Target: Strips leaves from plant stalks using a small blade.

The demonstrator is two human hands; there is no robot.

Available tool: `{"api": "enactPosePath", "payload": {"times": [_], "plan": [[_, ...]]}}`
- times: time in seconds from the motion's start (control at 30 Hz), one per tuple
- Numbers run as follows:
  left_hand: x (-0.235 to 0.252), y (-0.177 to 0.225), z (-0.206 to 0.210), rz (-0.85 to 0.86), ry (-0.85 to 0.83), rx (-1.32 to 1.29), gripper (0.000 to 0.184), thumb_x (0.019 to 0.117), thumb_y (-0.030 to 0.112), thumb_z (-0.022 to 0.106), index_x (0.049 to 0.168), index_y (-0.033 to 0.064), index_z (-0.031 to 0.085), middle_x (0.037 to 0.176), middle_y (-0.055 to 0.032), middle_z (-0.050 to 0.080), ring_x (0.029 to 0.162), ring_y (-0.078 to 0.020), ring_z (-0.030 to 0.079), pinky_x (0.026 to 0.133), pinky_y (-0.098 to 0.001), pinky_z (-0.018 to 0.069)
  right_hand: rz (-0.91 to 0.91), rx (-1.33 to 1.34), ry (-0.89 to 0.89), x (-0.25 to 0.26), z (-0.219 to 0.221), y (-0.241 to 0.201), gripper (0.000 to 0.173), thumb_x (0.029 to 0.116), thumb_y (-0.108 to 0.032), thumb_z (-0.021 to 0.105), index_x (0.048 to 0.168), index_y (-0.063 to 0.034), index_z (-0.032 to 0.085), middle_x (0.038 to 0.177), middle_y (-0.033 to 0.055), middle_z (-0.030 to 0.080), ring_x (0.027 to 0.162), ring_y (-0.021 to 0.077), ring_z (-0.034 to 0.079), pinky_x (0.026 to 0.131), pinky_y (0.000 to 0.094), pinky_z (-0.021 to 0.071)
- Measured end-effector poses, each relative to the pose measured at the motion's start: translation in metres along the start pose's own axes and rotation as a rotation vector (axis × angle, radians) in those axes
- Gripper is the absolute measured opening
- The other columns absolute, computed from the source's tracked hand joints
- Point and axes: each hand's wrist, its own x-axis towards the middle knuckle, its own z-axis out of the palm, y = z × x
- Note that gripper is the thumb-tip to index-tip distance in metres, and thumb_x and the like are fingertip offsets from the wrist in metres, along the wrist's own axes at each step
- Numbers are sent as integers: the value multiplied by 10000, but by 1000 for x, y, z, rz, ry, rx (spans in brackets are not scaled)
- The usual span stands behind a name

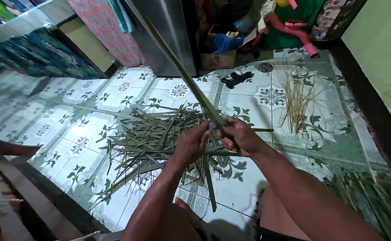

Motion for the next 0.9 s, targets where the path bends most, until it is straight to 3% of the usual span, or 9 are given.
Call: {"api": "enactPosePath", "payload": {"times": [0.07,0.17,0.3,0.37,0.47,0.6,0.73,0.83,0.9], "plan": [[1,3,-3,-1,-3,66,308,1065,269,491,1163,70,706,899,-105,702,773,-238,693,688,-455,580,-41,-216,50,-2,3,1,160,1031,-62,441,1130,-28,562,818,21,645,487,44,506,447,187,453],[7,-5,-17,-46,86,78,250,1021,176,527,1006,8,712,890,-126,703,781,-248,700,700,-465,582,-112,-470,57,-5,6,2,201,1060,-100,457,1169,0,593,850,14,655,515,24,528,483,178,476],[13,-19,-42,-284,245,-130,270,1079,188,477,1130,23,685,834,-70,666,686,-112,609,649,-327,540,-276,-739,26,-8,2,8,256,1039,-94,482,1188,29,649,943,64,662,593,13,554,557,181,512],[9,-27,-55,-432,323,-288,271,1089,242,459,1195,85,654,826,-32,632,658,-75,571,611,-289,516,-359,-857,1,-9,-2,13,265,1023,-117,498,1158,23,679,916,85,673,622,47,567,596,218,522],[3,-46,-71,-487,444,-507,269,1079,271,468,1285,199,626,842,48,632,628,-10,554,570,-206,501,-437,-955,-41,-13,-5,16,270,1023,-128,504,1134,22,699,914,107,678,655,84,598,624,239,545],[-1,-67,-73,-450,479,-464,281,1094,316,461,1312,215,607,658,11,512,462,-76,441,426,-230,413,-374,-933,-58,-16,-11,19,253,1015,-128,525,1162,10,678,930,97,678,663,80,611,636,243,558],[-4,-55,-68,-407,500,-406,299,1086,234,483,1353,189,609,777,1,616,550,-63,512,505,-233,467,45,-563,-237,-17,-13,12,369,1017,-254,564,1321,-46,540,1116,66,627,759,104,664,674,290,608],[-4,-40,-53,-306,442,-301,354,1067,162,490,1407,111,577,865,-26,665,619,-62,558,582,-257,516,110,-368,-297,-9,-15,23,593,1020,-561,486,1383,-93,505,1139,19,659,845,112,672,733,307,593],[-4,-32,-39,-182,377,-200,316,1042,126,510,1324,23,609,928,-82,704,732,-111,650,691,-326,580,65,-376,-262,-2,-10,31,640,1045,-585,399,1380,-54,523,1193,56,653,938,150,687,817,345,607]]}}
